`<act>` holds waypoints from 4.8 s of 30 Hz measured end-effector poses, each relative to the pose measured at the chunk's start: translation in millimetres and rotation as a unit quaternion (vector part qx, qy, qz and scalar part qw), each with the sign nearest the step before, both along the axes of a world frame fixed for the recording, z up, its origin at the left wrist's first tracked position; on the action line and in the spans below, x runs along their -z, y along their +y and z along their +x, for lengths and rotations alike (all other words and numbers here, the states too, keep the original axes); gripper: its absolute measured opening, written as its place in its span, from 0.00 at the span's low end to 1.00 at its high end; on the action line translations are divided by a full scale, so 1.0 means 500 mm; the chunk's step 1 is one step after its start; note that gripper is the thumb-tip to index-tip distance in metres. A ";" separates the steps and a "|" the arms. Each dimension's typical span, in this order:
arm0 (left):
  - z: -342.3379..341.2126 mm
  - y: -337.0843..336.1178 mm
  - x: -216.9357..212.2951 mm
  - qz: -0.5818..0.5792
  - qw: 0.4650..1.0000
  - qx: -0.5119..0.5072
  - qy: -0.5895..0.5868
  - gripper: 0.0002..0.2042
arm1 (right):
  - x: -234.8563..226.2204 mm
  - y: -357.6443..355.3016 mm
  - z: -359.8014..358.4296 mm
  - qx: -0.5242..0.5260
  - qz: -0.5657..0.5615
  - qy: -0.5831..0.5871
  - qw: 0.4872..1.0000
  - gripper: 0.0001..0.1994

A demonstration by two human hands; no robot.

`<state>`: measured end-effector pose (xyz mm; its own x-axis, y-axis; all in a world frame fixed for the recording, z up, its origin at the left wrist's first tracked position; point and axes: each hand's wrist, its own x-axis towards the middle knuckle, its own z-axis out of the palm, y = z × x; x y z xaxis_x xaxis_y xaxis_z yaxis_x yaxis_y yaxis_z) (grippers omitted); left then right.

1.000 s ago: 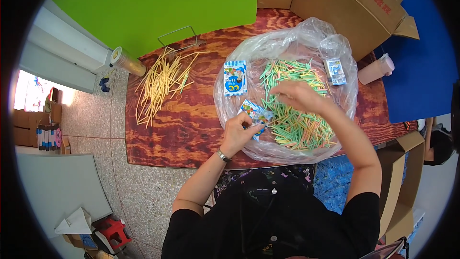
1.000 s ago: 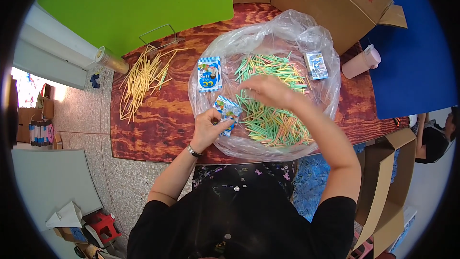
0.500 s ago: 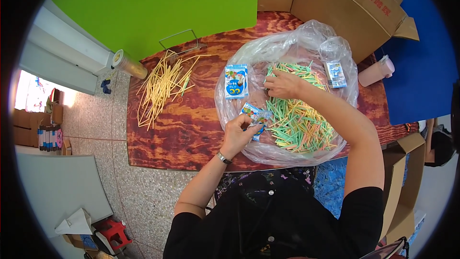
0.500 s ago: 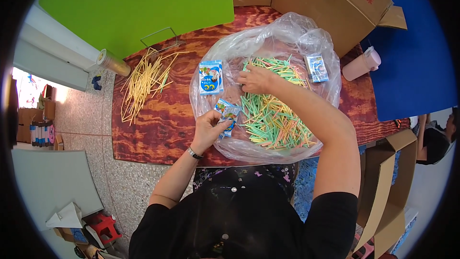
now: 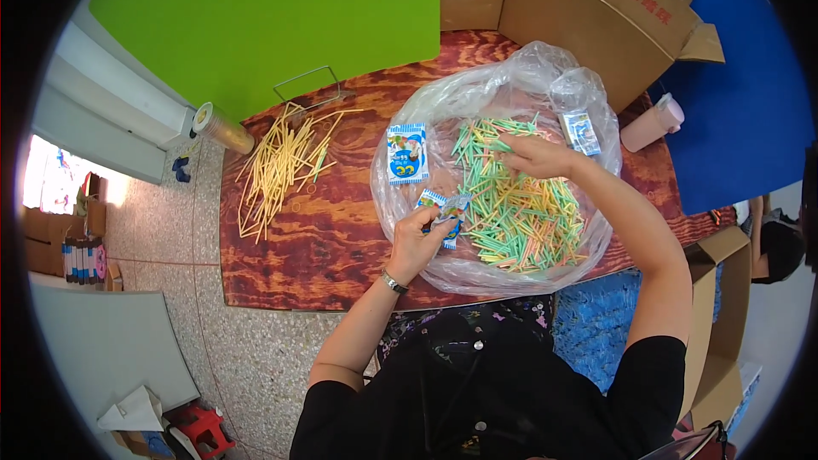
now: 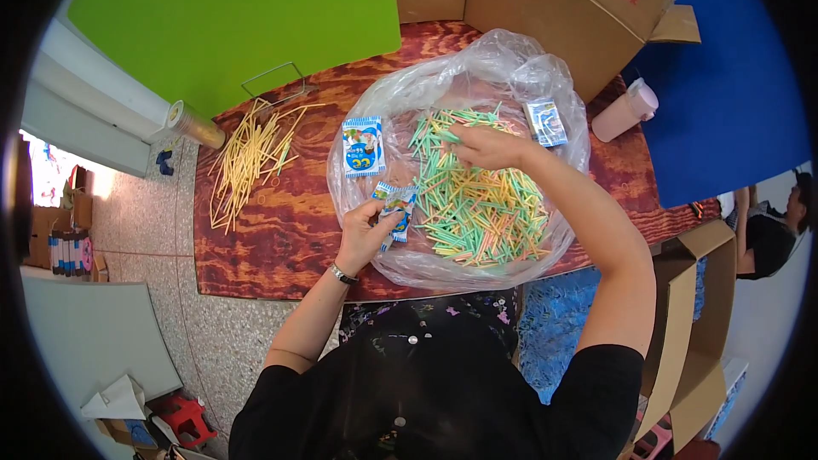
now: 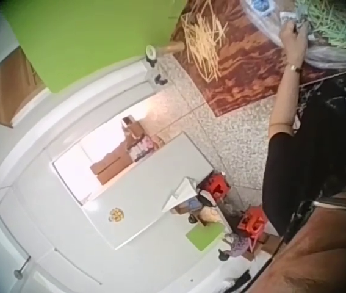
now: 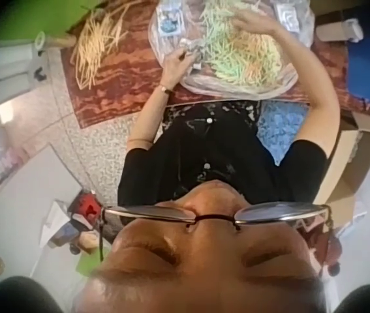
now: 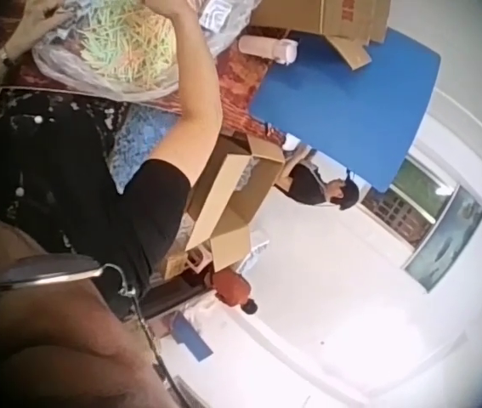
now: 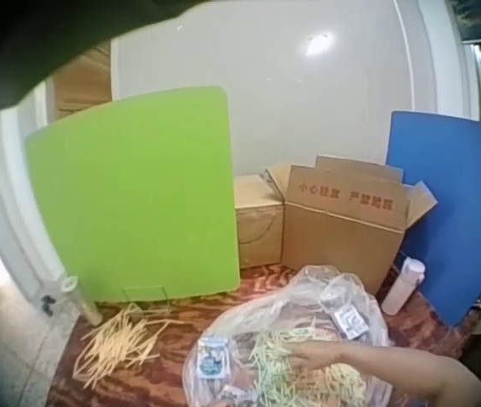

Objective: Packing colorful plastic sticks from a large container into small blue plastic bags.

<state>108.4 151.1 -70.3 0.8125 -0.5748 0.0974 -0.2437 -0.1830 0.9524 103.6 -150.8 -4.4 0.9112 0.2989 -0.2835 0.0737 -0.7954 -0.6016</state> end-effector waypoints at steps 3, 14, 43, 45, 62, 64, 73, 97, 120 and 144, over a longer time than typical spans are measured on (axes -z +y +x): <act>-0.006 -0.006 0.003 -0.008 1.000 0.010 0.006 0.08 | 0.004 -0.015 -0.040 0.128 0.262 0.147 0.945 0.13; -0.008 0.000 0.025 -0.021 0.999 0.034 0.034 0.09 | -0.002 -0.013 -0.119 0.235 0.473 0.227 0.818 0.11; -0.012 0.005 0.006 -0.019 1.000 0.016 -0.012 0.09 | 0.049 -0.046 -0.084 -0.091 -0.400 -0.176 0.895 0.09; -0.013 0.004 0.000 -0.030 0.999 0.010 0.023 0.09 | 0.013 -0.058 -0.089 -0.053 -0.355 -0.099 0.928 0.08; -0.021 -0.002 0.001 -0.039 0.999 0.023 -0.002 0.09 | 0.061 -0.078 -0.132 -0.035 -0.331 0.012 0.943 0.10; -0.020 -0.002 0.005 -0.043 0.999 0.025 0.007 0.09 | 0.068 -0.072 -0.131 -0.041 -0.368 0.002 0.929 0.10; -0.023 0.005 0.010 -0.042 0.999 0.027 0.003 0.09 | 0.035 -0.069 -0.117 -0.035 -0.356 -0.031 0.933 0.10; -0.027 0.006 0.035 -0.055 0.996 0.002 0.071 0.07 | 0.078 -0.161 -0.148 0.048 -0.456 0.161 0.874 0.13; -0.017 -0.012 0.007 -0.073 0.994 0.028 0.081 0.09 | 0.149 -0.260 -0.183 -0.065 -0.290 0.191 0.935 0.16; -0.019 -0.030 0.005 -0.108 0.993 -0.037 0.043 0.07 | 0.129 -0.142 -0.210 0.194 -0.469 0.017 0.861 0.10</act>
<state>98.9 135.9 -72.7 0.8626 -0.4857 0.1412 -0.1541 0.0136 0.9880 -1.2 -221.9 -68.8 0.8768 -0.4025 -0.2631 -0.3131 -0.8931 0.3229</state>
